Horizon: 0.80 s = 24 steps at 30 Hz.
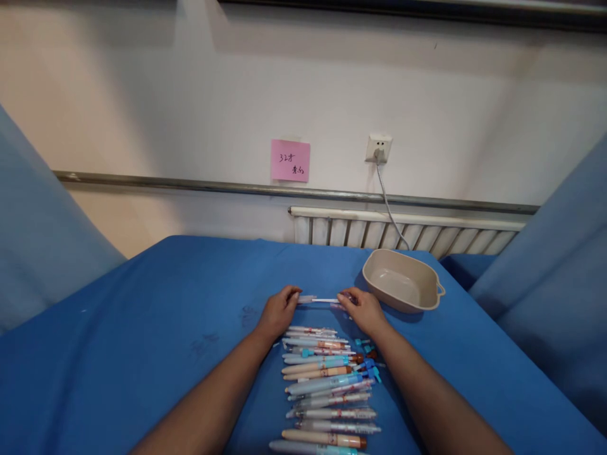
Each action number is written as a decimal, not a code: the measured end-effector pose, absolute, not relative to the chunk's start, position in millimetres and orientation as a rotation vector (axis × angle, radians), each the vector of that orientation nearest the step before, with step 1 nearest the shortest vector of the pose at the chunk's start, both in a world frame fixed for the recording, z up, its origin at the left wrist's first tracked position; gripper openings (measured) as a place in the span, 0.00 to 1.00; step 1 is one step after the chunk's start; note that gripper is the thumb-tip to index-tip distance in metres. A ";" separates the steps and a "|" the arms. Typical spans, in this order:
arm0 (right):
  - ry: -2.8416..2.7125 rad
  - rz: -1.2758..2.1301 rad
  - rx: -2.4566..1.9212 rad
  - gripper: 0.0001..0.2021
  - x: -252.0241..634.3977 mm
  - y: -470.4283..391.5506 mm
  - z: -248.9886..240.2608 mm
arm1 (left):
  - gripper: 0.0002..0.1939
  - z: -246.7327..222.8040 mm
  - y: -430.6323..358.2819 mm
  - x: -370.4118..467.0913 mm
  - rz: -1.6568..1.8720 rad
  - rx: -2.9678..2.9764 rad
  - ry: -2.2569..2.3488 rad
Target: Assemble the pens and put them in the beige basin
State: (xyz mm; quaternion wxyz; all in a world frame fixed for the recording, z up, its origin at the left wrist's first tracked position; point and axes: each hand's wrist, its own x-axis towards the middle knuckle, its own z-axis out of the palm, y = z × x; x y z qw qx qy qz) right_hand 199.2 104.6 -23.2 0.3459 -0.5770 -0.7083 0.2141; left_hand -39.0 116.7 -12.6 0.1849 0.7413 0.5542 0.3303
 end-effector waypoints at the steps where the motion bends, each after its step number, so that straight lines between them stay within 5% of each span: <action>1: -1.837 0.612 -1.458 0.14 196.8 105.2 -25.9 | 0.14 -12.6 115.9 -37.7 0.924 2.096 1.541; 24: -2.038 0.558 -1.556 0.06 194.2 101.4 -27.1 | 0.12 -21.9 120.2 -40.2 0.930 2.060 1.458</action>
